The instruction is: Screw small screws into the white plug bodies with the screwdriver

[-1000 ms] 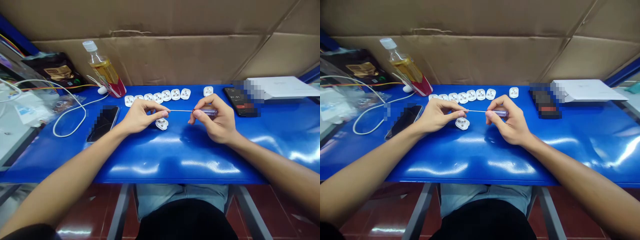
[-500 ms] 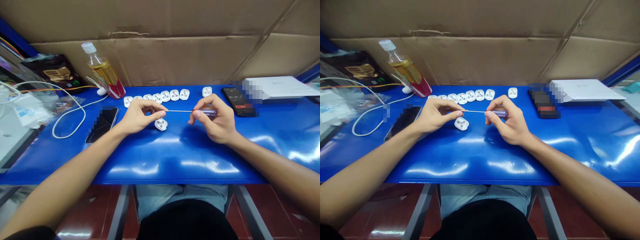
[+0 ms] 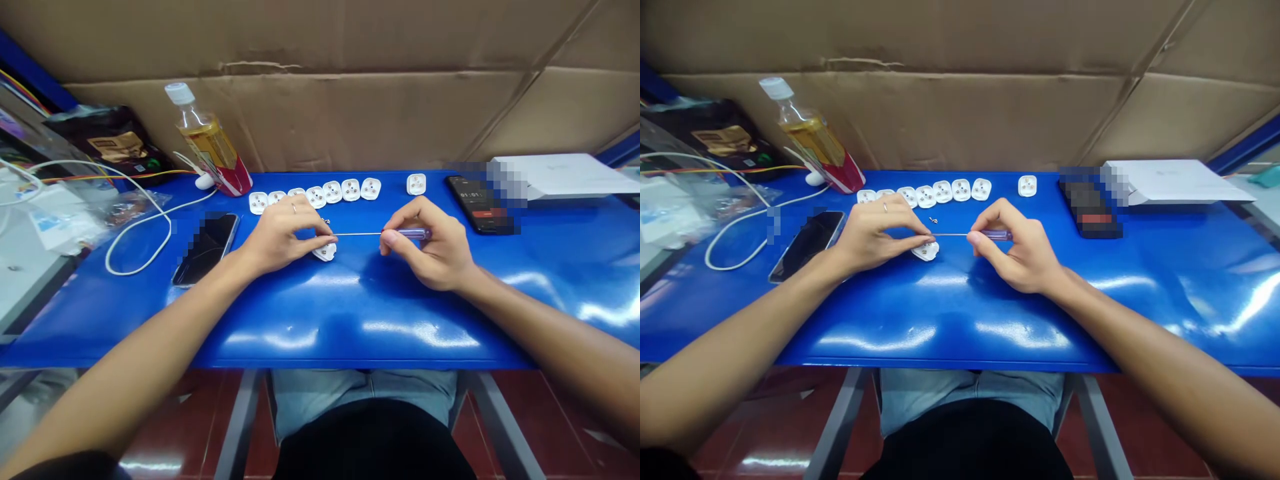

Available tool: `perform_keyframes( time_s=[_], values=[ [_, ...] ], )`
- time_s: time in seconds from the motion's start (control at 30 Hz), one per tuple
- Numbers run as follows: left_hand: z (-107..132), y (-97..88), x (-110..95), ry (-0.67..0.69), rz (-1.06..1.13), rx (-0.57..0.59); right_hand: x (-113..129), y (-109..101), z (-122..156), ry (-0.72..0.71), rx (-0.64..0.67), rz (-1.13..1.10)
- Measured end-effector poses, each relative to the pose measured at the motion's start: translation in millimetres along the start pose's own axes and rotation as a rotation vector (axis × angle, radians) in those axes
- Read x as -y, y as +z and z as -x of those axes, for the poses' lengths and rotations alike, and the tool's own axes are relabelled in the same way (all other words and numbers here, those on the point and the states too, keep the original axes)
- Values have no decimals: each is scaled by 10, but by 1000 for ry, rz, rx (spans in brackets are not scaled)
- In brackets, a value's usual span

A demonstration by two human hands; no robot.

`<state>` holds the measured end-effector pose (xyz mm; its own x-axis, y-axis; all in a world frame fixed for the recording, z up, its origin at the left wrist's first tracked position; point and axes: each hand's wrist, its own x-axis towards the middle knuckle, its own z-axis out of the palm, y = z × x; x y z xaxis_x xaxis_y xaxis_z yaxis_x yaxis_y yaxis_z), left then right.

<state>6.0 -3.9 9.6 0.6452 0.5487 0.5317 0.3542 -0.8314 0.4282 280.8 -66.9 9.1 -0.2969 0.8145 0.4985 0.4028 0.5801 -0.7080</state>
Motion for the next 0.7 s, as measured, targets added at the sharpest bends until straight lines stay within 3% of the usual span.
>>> perform_keyframes(
  time_s=[0.37, 0.57, 0.7],
  values=[
    [22, -33, 84, 116, -235, 110, -19, -16, -3, 0, 2, 9],
    [23, -13, 83, 123, -204, 101, -33, -3, 26, -123, -35, 37],
    [27, -2, 72, 71, -163, 111, -18, 28, 43, -112, -65, 32]
  ],
)
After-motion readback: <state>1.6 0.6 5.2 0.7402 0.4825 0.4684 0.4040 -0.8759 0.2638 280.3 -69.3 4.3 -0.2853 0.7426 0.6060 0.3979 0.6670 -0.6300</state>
